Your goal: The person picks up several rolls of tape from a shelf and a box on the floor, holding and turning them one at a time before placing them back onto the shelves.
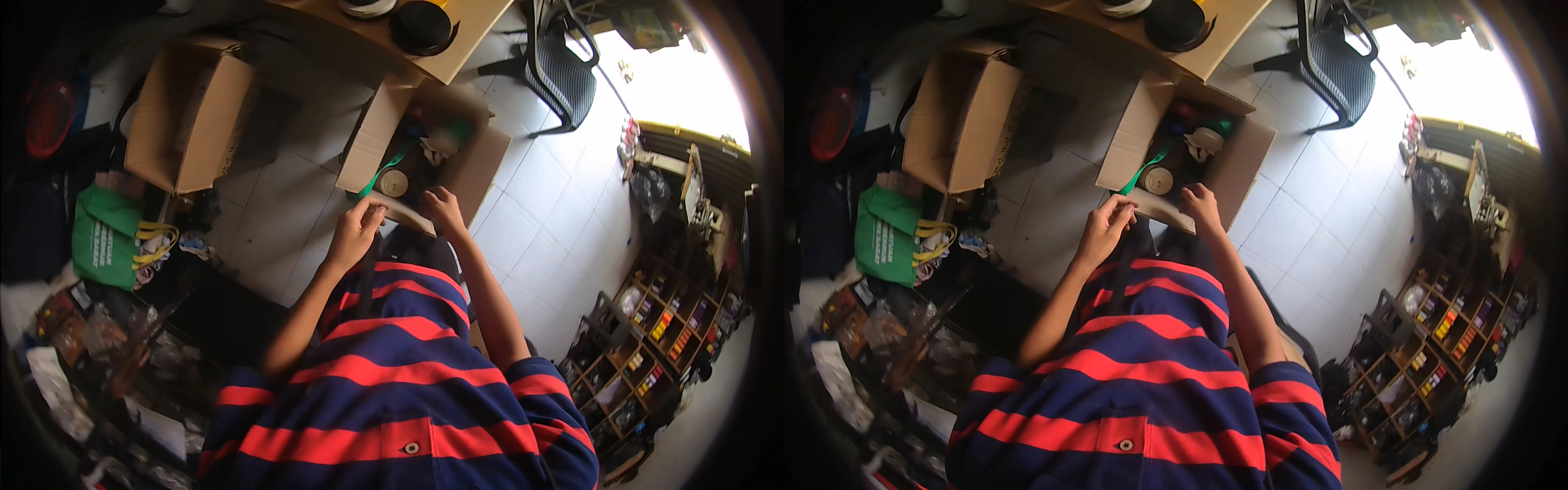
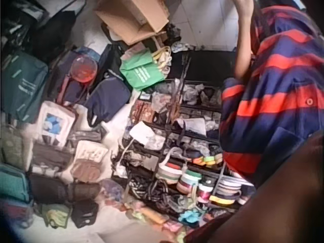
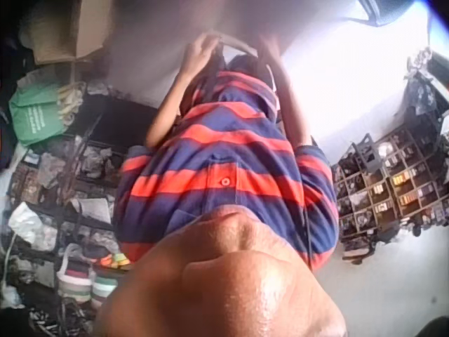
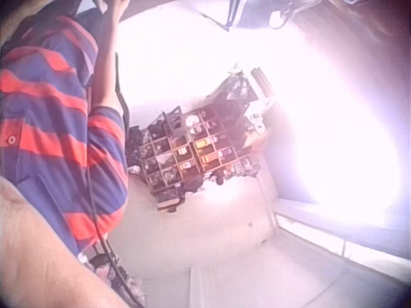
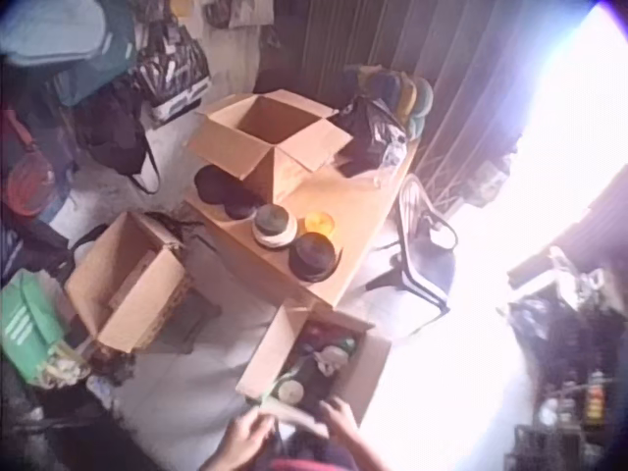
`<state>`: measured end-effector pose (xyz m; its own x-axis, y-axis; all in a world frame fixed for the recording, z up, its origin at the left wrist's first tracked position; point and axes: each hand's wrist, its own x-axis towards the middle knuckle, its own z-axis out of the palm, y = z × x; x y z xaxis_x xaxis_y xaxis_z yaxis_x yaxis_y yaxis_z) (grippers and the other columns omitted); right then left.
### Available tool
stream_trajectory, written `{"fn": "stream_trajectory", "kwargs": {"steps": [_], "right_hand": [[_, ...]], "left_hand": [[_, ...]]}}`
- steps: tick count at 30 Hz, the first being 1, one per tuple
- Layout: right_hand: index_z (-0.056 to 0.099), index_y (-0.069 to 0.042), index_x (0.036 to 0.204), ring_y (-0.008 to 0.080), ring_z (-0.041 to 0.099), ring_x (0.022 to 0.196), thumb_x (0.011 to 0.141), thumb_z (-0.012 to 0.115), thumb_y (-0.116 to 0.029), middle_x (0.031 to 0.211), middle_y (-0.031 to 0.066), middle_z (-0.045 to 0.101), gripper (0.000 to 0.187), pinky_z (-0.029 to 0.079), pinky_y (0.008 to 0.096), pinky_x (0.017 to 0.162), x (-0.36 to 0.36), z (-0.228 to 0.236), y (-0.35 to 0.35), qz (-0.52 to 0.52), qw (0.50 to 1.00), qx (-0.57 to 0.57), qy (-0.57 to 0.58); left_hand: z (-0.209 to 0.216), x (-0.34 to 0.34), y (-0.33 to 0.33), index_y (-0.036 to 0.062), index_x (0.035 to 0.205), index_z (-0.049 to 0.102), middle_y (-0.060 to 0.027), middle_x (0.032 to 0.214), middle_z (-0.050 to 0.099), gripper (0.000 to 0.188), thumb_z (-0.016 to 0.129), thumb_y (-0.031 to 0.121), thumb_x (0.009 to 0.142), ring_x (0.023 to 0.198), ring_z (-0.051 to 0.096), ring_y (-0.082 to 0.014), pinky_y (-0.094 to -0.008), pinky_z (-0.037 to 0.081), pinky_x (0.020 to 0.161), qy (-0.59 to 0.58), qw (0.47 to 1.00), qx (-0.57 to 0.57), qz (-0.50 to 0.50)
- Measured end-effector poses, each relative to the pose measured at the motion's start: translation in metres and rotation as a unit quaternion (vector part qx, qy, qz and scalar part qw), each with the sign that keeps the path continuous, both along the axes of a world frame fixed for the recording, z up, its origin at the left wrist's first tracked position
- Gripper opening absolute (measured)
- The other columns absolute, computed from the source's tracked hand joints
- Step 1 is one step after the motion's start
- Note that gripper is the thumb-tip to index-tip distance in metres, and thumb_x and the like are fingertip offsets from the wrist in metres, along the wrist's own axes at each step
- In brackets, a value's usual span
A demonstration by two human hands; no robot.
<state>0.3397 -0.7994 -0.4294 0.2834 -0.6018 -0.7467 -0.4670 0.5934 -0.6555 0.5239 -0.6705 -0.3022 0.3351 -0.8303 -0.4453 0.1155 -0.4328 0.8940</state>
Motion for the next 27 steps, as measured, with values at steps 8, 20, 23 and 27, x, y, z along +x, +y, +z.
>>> {"fn": "stream_trajectory", "kwargs": {"steps": [8, 20, 23, 27], "right_hand": [[0.055, 0.004, 0.113, 0.0428, 0.057, 0.103, 0.073, 0.067, -0.015, 0.111, 0.0279, 0.06, 0.046, 0.049, 0.0446, 0.089, 0.057, -0.152, 0.003, 0.205, 0.947, -0.125, 0.216], [0.058, 0.002, 0.09, 0.0394, 0.057, 0.09, 0.072, 0.075, -0.025, 0.098, 0.0207, 0.055, 0.037, 0.049, 0.0472, 0.073, 0.048, -0.092, 0.008, 0.231, 0.904, -0.287, 0.217], [0.059, 0.001, 0.101, 0.0295, 0.061, 0.087, 0.071, 0.079, -0.023, 0.098, 0.0189, 0.062, 0.043, 0.05, 0.039, 0.074, 0.029, -0.038, -0.008, 0.168, 0.974, -0.071, 0.132], [0.058, 0.002, 0.111, 0.0203, 0.065, 0.083, 0.074, 0.078, -0.021, 0.096, 0.0144, 0.067, 0.048, 0.05, 0.0326, 0.075, 0.021, 0.019, -0.001, 0.06, 0.997, -0.038, -0.027]], "left_hand": [[-0.035, 0.04, -0.015, 0.0011, 0.101, 0.06, -0.0027, 0.076, 0.06, 0.018, 0.05, 0.015, 0.096, 0.07, 0.056, -0.0082, -0.0228, 0.045, 0.065, 0.055, 0.993, 0.098, -0.045], [-0.071, 0.057, -0.049, 0.0008, 0.101, 0.059, -0.002, 0.079, 0.06, 0.015, 0.05, 0.012, 0.096, 0.072, 0.054, -0.0073, -0.0231, 0.046, 0.068, 0.063, 0.982, 0.142, -0.107], [-0.077, 0.054, -0.062, 0.0021, 0.11, 0.058, -0.0077, 0.093, 0.061, 0.022, 0.057, 0.015, 0.092, 0.081, 0.058, -0.0129, -0.026, 0.048, 0.072, -0.012, 0.986, 0.098, -0.133], [-0.082, 0.049, -0.077, 0.0046, 0.123, 0.053, -0.012, 0.119, 0.057, 0.05, 0.068, 0.031, 0.083, 0.101, 0.058, -0.0224, -0.0306, 0.049, 0.081, -0.028, 0.976, 0.07, -0.206]]}}
